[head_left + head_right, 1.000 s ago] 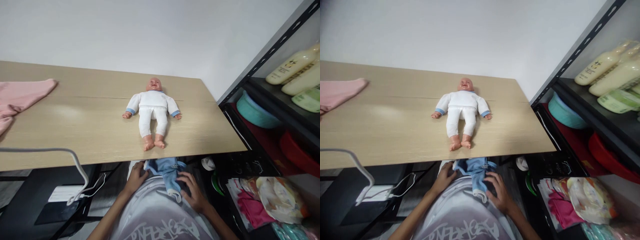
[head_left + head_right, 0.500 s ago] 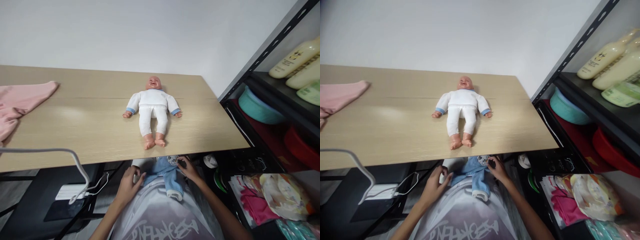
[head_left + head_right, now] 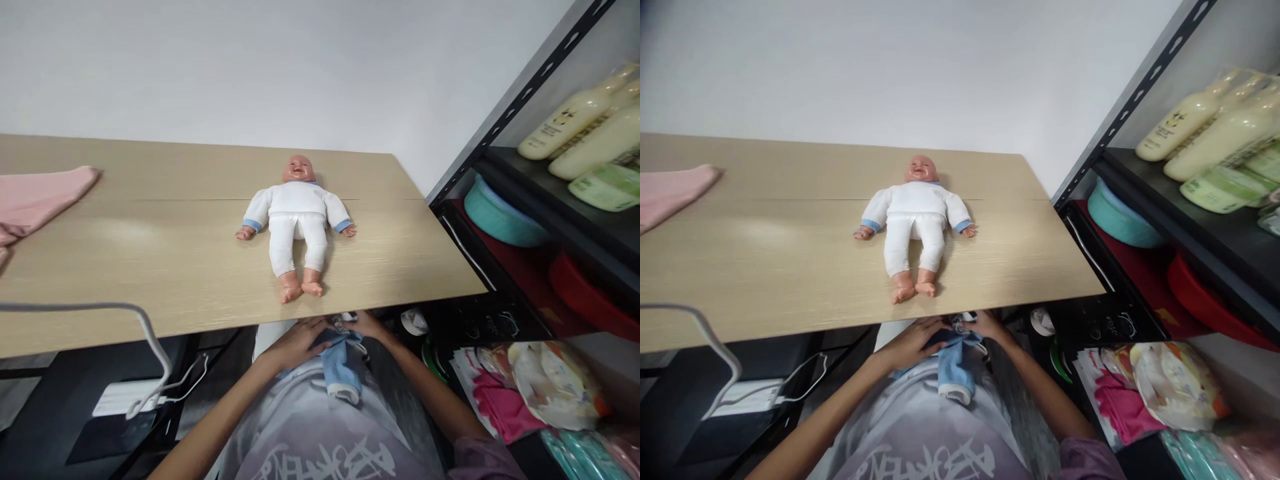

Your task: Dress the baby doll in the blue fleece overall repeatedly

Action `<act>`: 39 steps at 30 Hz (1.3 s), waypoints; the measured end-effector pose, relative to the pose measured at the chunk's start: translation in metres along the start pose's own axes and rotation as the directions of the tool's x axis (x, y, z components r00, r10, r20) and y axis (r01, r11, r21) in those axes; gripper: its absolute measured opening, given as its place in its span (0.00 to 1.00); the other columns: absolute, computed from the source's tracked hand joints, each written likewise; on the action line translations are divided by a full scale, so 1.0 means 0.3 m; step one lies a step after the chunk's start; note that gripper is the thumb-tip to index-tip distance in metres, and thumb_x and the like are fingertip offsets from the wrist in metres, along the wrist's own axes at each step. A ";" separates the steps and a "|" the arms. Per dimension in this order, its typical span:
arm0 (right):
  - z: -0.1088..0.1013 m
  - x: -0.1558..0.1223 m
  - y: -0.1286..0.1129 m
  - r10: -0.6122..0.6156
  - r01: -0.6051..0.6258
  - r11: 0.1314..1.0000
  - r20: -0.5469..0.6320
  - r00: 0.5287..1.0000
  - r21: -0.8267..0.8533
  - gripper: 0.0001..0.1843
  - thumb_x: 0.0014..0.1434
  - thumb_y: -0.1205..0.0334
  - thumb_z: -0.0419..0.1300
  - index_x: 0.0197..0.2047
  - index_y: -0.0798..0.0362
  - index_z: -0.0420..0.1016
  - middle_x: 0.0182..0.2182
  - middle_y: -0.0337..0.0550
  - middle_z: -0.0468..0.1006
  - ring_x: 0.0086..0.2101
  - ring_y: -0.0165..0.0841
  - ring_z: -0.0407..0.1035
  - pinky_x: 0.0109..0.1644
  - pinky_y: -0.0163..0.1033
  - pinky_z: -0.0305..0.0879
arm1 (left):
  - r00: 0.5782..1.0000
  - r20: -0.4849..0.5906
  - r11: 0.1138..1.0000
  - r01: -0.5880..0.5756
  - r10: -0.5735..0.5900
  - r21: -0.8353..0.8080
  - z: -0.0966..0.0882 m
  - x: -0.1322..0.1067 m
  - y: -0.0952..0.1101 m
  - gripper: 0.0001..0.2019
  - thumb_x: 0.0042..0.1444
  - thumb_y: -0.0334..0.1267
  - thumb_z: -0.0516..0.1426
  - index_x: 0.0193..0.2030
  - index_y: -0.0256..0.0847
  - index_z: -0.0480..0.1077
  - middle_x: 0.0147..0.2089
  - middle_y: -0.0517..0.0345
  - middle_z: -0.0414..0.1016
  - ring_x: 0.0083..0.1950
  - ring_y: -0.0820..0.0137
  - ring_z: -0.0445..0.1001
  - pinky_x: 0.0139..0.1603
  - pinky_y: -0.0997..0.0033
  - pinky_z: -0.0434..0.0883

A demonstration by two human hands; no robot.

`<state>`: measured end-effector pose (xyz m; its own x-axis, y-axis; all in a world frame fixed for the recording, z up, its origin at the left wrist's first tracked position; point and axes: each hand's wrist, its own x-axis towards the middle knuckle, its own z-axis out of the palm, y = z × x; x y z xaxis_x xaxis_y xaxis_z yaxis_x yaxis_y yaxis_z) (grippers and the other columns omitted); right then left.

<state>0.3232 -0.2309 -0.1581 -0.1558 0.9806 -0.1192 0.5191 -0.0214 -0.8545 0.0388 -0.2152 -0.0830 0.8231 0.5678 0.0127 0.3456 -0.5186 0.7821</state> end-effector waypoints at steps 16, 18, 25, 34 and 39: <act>-0.318 -0.106 -0.872 -0.590 0.589 0.806 0.133 0.796 0.049 0.09 0.74 0.55 0.68 0.52 0.47 0.76 0.33 0.33 0.82 0.29 0.28 0.74 0.35 0.33 0.68 | 0.981 -0.015 0.852 -0.176 0.194 -0.493 -0.497 -0.002 0.344 0.35 0.55 0.42 0.78 0.66 0.47 0.70 0.63 0.47 0.77 0.67 0.51 0.78 0.65 0.51 0.79; -0.363 -0.055 -0.935 -0.646 0.649 0.761 0.089 0.759 -0.016 0.08 0.72 0.57 0.70 0.50 0.47 0.77 0.33 0.33 0.83 0.29 0.28 0.74 0.36 0.34 0.69 | 0.975 0.000 0.849 -0.194 0.223 -0.492 -0.569 0.060 0.355 0.22 0.59 0.44 0.76 0.55 0.44 0.76 0.49 0.54 0.80 0.51 0.59 0.82 0.51 0.62 0.81; -0.503 0.151 -1.017 -0.653 0.662 0.743 0.111 0.749 -0.101 0.13 0.74 0.50 0.68 0.54 0.48 0.76 0.37 0.36 0.80 0.35 0.31 0.74 0.40 0.37 0.71 | 0.874 -0.196 0.886 -0.461 0.445 -0.045 -0.848 0.185 0.441 0.11 0.62 0.43 0.75 0.44 0.41 0.82 0.45 0.56 0.79 0.47 0.65 0.76 0.53 0.65 0.75; -0.567 0.397 -1.022 -0.672 0.707 0.699 0.241 0.700 -0.106 0.15 0.70 0.48 0.72 0.38 0.50 0.81 0.38 0.40 0.83 0.39 0.35 0.76 0.49 0.42 0.76 | 0.913 -0.307 0.962 -0.270 0.270 0.044 -1.050 0.303 0.456 0.16 0.71 0.52 0.67 0.45 0.38 0.80 0.38 0.60 0.76 0.39 0.69 0.74 0.39 0.71 0.70; -0.552 0.528 -0.971 -0.586 0.551 0.805 0.153 0.795 0.220 0.29 0.70 0.36 0.69 0.61 0.50 0.81 0.54 0.46 0.86 0.54 0.43 0.81 0.62 0.50 0.81 | 0.975 0.037 0.972 -0.214 0.218 -0.094 -1.152 0.305 0.312 0.20 0.64 0.55 0.72 0.38 0.39 0.78 0.28 0.62 0.72 0.28 0.74 0.69 0.27 0.74 0.66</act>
<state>0.2864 -0.0372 0.1556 -0.5572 0.7625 0.3287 0.1469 0.4802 -0.8648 -0.0094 0.0090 0.2066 0.8949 0.4167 0.1598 0.1177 -0.5658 0.8161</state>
